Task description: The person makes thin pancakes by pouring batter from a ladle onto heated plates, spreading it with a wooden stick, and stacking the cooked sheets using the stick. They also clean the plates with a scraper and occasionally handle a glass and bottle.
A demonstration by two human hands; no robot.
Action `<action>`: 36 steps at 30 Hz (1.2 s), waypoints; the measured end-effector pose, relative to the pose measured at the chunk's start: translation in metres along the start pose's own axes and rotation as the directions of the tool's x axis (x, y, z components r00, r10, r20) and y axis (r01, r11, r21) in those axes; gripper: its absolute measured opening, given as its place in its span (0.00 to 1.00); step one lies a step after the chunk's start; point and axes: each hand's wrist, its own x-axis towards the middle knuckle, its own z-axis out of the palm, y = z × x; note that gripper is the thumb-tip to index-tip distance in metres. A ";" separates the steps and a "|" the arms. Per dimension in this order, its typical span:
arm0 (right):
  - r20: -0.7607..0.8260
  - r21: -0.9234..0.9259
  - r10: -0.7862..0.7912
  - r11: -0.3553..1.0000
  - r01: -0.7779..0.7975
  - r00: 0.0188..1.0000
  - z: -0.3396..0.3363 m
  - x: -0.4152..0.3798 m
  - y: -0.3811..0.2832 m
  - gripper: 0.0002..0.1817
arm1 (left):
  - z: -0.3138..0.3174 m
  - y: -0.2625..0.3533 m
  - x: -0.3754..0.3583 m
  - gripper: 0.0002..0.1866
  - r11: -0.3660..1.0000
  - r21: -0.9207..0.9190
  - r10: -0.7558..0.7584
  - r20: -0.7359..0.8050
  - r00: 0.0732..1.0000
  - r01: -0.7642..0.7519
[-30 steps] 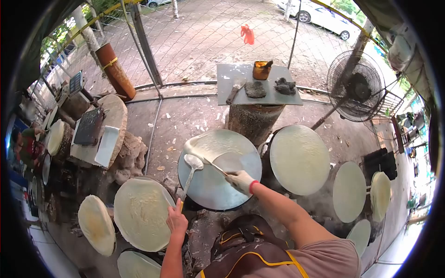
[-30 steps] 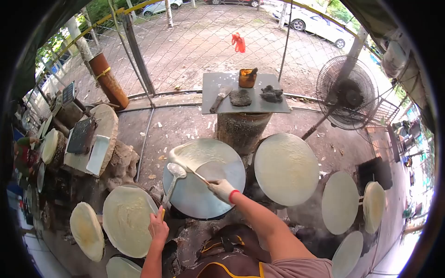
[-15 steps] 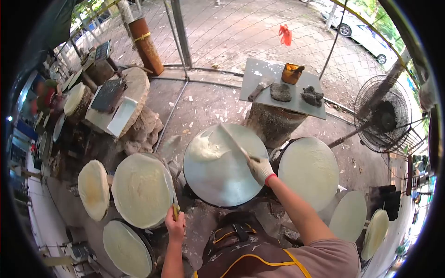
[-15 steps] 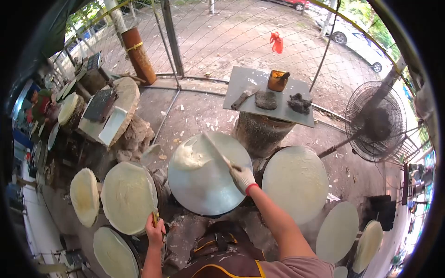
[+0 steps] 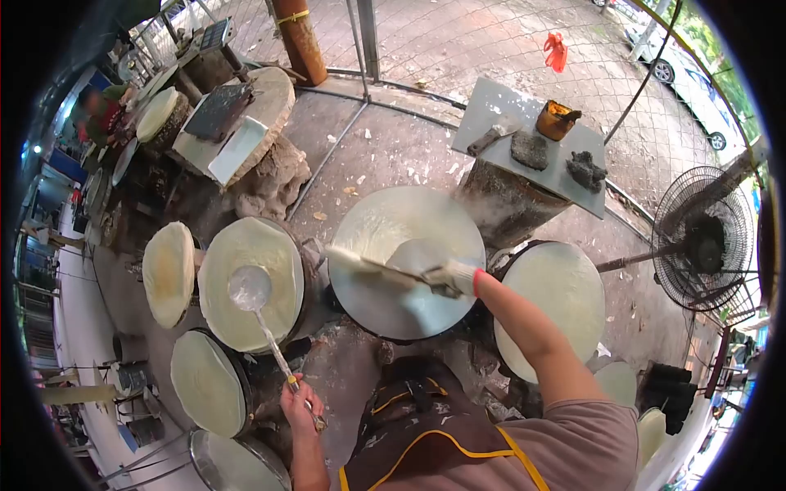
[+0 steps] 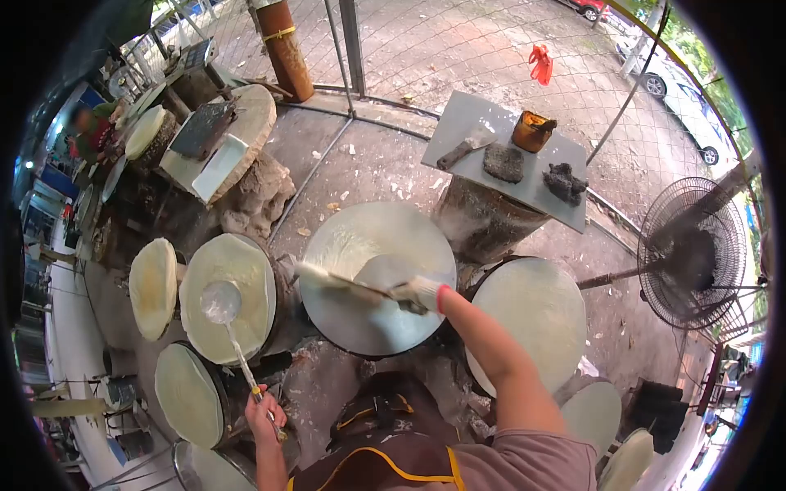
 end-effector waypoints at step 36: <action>-0.037 0.159 0.135 0.979 -0.127 0.990 0.022 -0.075 0.060 0.15 | -0.029 -0.032 -0.081 0.13 0.967 -0.199 -0.154 0.057 0.986 0.162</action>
